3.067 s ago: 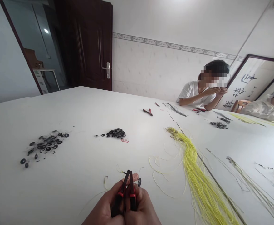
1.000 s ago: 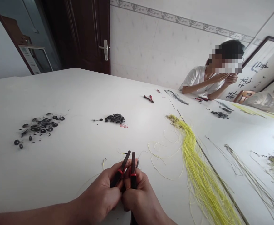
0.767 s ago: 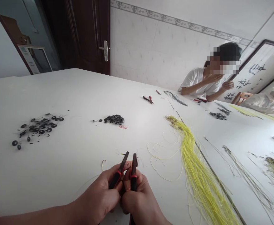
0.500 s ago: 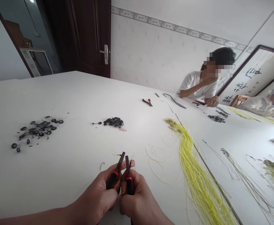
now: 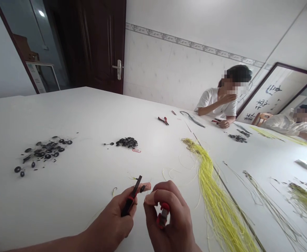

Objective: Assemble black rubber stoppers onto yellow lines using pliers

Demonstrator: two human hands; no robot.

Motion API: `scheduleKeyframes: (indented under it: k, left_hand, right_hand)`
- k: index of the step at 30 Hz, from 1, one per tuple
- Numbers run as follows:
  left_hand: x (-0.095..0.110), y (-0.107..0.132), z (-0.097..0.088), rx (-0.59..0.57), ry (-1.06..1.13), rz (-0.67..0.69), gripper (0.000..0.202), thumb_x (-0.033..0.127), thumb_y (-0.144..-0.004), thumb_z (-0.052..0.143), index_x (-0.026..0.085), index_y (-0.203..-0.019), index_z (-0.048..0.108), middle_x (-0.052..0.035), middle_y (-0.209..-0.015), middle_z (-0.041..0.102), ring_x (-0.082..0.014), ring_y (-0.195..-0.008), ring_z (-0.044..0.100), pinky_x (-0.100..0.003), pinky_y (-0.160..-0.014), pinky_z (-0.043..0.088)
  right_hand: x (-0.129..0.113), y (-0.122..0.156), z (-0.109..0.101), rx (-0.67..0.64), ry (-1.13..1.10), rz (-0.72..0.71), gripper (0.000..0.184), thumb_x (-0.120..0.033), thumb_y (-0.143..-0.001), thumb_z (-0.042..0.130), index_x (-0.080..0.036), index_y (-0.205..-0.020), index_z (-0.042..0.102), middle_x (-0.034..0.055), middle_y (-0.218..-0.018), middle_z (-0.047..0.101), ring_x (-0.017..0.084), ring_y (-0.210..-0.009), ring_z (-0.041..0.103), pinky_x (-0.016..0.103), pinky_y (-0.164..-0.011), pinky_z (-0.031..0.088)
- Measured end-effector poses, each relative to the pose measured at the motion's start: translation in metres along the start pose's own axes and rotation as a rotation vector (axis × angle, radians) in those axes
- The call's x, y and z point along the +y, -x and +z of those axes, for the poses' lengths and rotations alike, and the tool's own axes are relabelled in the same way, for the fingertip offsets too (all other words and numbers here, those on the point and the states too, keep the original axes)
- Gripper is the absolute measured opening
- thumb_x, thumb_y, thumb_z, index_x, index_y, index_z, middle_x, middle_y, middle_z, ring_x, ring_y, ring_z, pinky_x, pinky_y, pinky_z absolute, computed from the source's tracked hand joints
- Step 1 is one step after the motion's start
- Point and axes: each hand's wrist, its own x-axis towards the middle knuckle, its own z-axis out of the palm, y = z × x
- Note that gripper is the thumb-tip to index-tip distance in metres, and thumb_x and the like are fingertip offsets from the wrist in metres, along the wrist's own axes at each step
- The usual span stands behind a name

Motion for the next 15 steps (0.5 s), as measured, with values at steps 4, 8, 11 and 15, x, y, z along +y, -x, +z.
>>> scheduleKeyframes:
  k: [4, 8, 11, 15]
  left_hand:
    - [-0.008, 0.001, 0.004, -0.040, -0.105, 0.144, 0.051, 0.001, -0.063, 0.040, 0.022, -0.107, 0.054, 0.0053, -0.063, 0.044, -0.0098, -0.057, 0.037, -0.023, -0.057, 0.032]
    - [-0.004, 0.004, 0.006, -0.106, -0.193, 0.134, 0.057, -0.002, -0.058, 0.038, 0.022, -0.108, 0.053, 0.0045, -0.068, 0.045, -0.0101, -0.062, 0.037, -0.023, -0.060, 0.032]
    - [0.000, 0.007, 0.007, -0.119, -0.193, 0.113, 0.065, -0.002, -0.056, 0.038, 0.023, -0.115, 0.048, 0.0035, -0.071, 0.045, -0.0104, -0.064, 0.039, -0.023, -0.059, 0.033]
    - [-0.005, 0.010, 0.004, -0.175, -0.275, 0.153, 0.071, -0.001, -0.053, 0.036, 0.027, -0.118, 0.046, 0.0044, -0.068, 0.043, -0.0097, -0.061, 0.040, -0.021, -0.055, 0.033]
  right_hand:
    - [0.005, 0.003, 0.004, 0.053, 0.035, -0.050, 0.027, 0.002, -0.069, 0.052, -0.019, -0.086, 0.049, 0.0060, -0.088, 0.056, 0.018, -0.087, 0.054, 0.031, -0.069, 0.045]
    - [0.008, 0.005, 0.003, 0.071, -0.022, 0.039, 0.024, 0.001, -0.073, 0.051, -0.020, -0.085, 0.049, 0.0030, -0.080, 0.058, 0.014, -0.073, 0.056, 0.028, -0.060, 0.046]
    - [0.008, 0.005, 0.003, 0.089, -0.068, 0.156, 0.020, -0.003, -0.076, 0.049, -0.022, -0.083, 0.046, 0.0010, -0.076, 0.056, 0.014, -0.071, 0.058, 0.026, -0.056, 0.047]
    - [0.011, 0.001, 0.001, 0.113, -0.061, 0.247, 0.015, -0.009, -0.078, 0.049, -0.022, -0.081, 0.043, 0.0017, -0.078, 0.056, 0.015, -0.072, 0.058, 0.026, -0.055, 0.047]
